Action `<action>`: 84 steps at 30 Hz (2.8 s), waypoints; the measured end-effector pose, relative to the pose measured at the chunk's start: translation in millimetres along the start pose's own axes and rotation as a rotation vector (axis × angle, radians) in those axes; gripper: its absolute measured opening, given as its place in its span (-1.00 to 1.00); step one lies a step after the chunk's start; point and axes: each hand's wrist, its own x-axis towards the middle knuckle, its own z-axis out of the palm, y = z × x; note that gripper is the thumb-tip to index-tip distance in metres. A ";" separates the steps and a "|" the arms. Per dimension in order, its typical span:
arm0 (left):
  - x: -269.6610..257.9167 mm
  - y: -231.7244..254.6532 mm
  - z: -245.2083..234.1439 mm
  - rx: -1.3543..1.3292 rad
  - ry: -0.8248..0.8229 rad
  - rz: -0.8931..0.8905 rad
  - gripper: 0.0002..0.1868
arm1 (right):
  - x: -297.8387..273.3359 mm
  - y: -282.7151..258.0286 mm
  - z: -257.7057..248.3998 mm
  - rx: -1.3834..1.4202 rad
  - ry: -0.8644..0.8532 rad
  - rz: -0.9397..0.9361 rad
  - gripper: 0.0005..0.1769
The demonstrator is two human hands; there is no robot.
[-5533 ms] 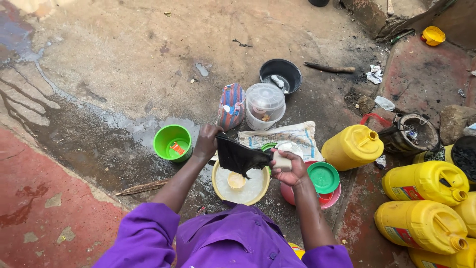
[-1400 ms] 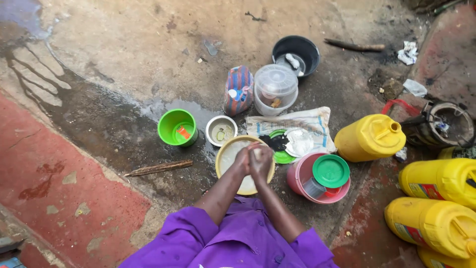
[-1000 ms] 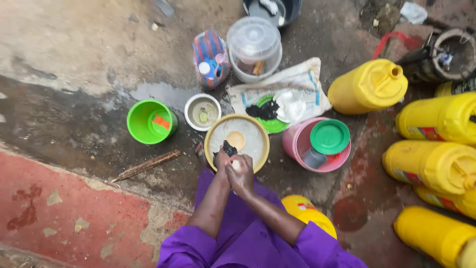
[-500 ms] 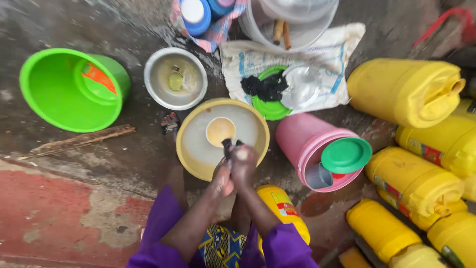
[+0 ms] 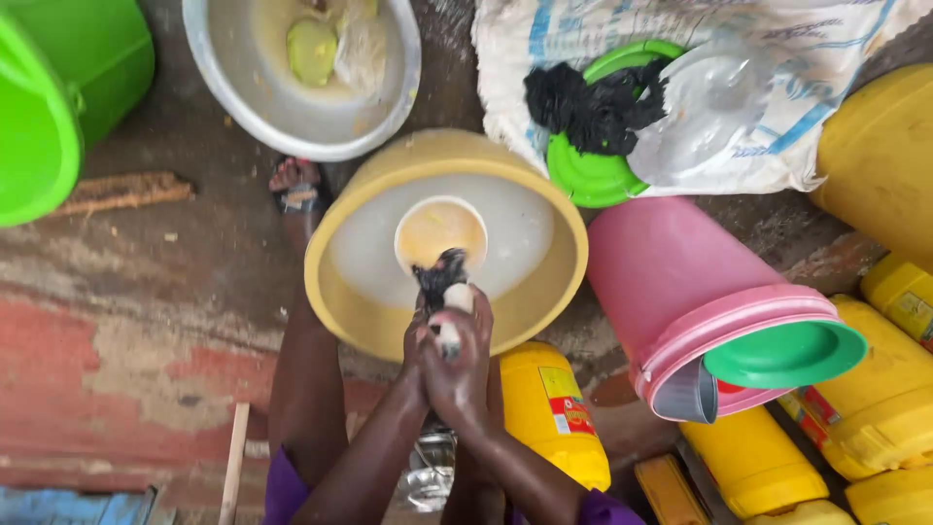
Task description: Washing various plastic and metal dishes in a basin of soapy water.
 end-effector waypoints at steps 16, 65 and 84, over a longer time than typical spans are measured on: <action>31.0 -30.1 1.9 0.240 0.068 0.122 -0.45 | 59.8 112.5 -9.2 0.217 0.030 0.453 -0.58; -17.0 41.8 32.1 0.024 -0.430 -0.094 -0.68 | 67.1 178.8 72.1 -0.441 -0.590 -0.461 -0.73; -35.0 -24.5 69.3 1.282 -0.498 1.024 -0.35 | 19.0 44.3 -38.9 0.965 -0.292 0.361 -0.14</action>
